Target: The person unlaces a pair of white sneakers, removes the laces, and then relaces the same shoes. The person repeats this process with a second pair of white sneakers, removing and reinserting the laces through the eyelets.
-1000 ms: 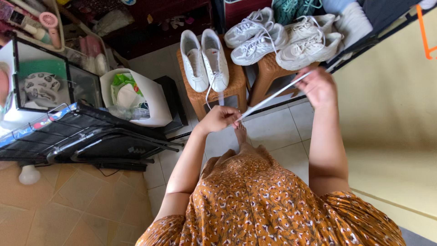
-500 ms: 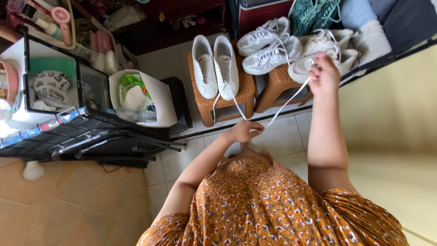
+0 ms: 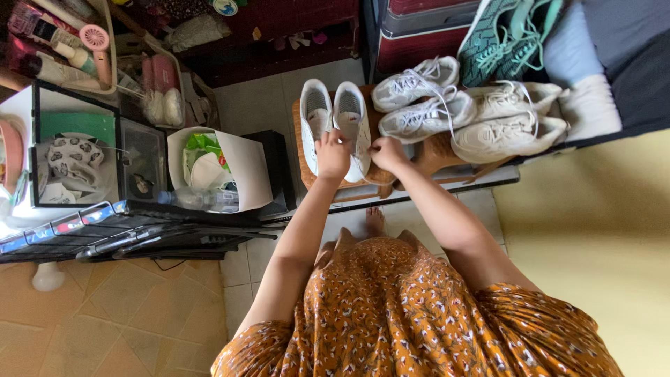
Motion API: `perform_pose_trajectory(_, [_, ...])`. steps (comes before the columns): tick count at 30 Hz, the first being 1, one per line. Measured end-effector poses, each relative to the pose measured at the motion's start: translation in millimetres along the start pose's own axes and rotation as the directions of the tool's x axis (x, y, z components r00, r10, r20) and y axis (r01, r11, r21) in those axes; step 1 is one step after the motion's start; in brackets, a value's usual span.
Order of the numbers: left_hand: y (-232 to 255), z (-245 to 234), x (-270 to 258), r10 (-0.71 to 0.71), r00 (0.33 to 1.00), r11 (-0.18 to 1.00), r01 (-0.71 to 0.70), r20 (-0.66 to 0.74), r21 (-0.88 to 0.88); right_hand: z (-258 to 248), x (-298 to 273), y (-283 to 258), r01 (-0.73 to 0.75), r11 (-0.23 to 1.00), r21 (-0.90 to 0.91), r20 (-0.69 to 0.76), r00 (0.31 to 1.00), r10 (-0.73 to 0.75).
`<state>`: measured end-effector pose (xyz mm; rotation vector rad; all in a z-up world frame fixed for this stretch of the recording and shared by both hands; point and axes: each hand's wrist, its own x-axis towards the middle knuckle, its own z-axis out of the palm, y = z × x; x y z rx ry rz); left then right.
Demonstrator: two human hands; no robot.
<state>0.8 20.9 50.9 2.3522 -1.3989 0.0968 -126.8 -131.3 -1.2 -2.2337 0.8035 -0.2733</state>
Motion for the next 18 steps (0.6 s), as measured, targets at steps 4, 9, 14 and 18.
perform_pose_trajectory(4, [0, 14, 11, 0.028, 0.995, 0.997, -0.035, 0.1, 0.068, 8, 13, -3, -0.052, 0.999, 0.01, 0.114, 0.992, 0.05])
perform_pose_trajectory(9, [-8, 24, 9, 0.046, 0.999, 0.998, -0.045, 0.024, -0.048, 1, 30, -8, 0.012, 0.992, -0.126, 0.191, 0.982, 0.012])
perform_pose_trajectory(14, [-13, 30, 7, 0.022, 0.999, 0.996, -0.019, 0.034, -0.083, -3, 36, -6, 0.063, 0.998, -0.016, 0.167, 0.984, -0.059])
perform_pose_trajectory(18, [-12, 34, 5, 0.03, 0.999, 0.995, -0.026, 0.045, -0.094, 6, 31, -3, 0.195, 0.972, -0.132, 0.134, 0.975, -0.178])
